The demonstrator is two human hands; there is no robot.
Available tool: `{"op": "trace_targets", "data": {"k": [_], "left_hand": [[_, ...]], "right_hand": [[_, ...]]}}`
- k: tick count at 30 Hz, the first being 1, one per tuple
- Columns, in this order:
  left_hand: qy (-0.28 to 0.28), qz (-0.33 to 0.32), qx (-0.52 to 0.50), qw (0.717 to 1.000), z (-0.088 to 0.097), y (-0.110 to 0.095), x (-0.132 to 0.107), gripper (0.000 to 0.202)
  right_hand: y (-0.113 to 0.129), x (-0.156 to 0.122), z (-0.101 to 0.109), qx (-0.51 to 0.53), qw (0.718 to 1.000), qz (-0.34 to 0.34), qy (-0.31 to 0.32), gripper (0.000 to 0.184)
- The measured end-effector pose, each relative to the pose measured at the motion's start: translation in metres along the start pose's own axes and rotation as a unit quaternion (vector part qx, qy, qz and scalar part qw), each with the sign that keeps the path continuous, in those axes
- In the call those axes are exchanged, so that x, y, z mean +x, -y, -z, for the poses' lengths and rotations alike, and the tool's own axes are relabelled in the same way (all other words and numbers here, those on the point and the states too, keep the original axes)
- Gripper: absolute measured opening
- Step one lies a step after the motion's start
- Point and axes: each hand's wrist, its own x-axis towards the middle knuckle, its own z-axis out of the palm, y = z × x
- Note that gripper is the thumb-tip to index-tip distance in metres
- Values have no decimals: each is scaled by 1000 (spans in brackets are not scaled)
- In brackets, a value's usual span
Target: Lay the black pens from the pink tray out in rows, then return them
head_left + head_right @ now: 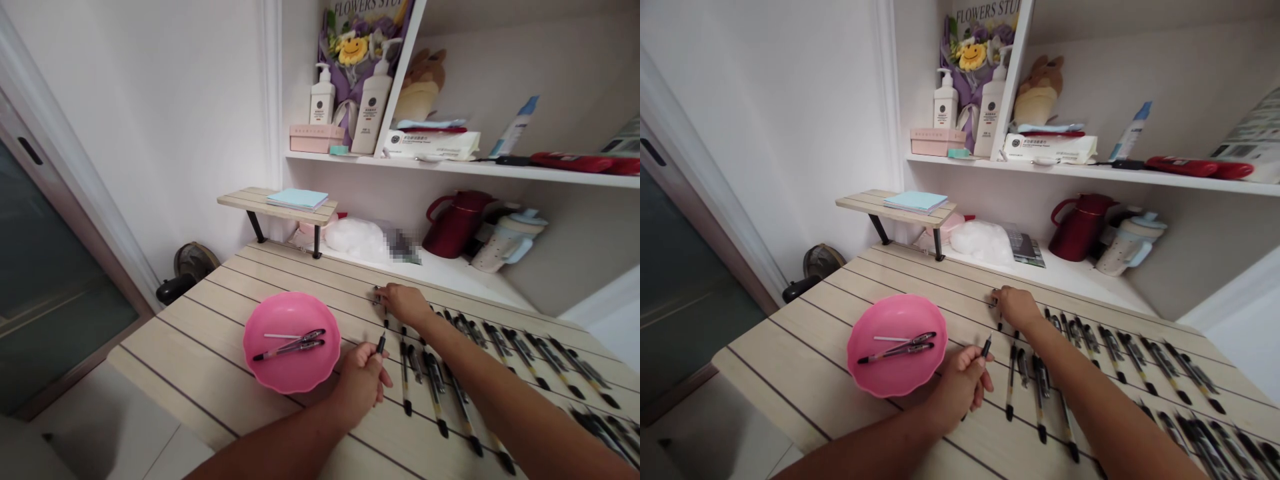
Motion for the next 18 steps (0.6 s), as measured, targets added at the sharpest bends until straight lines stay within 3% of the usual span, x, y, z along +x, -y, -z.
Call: {"op": "trace_targets", "data": {"k": [12,18], "left_hand": [[-3,-8,7,1000,1,0,0,29],[-8,3,-1,1000,0,0,0,29]], "right_hand": [[27,1,-10,-5,999,38,1,27],[22,-11,-12,22,999,17,-18,24]]}}
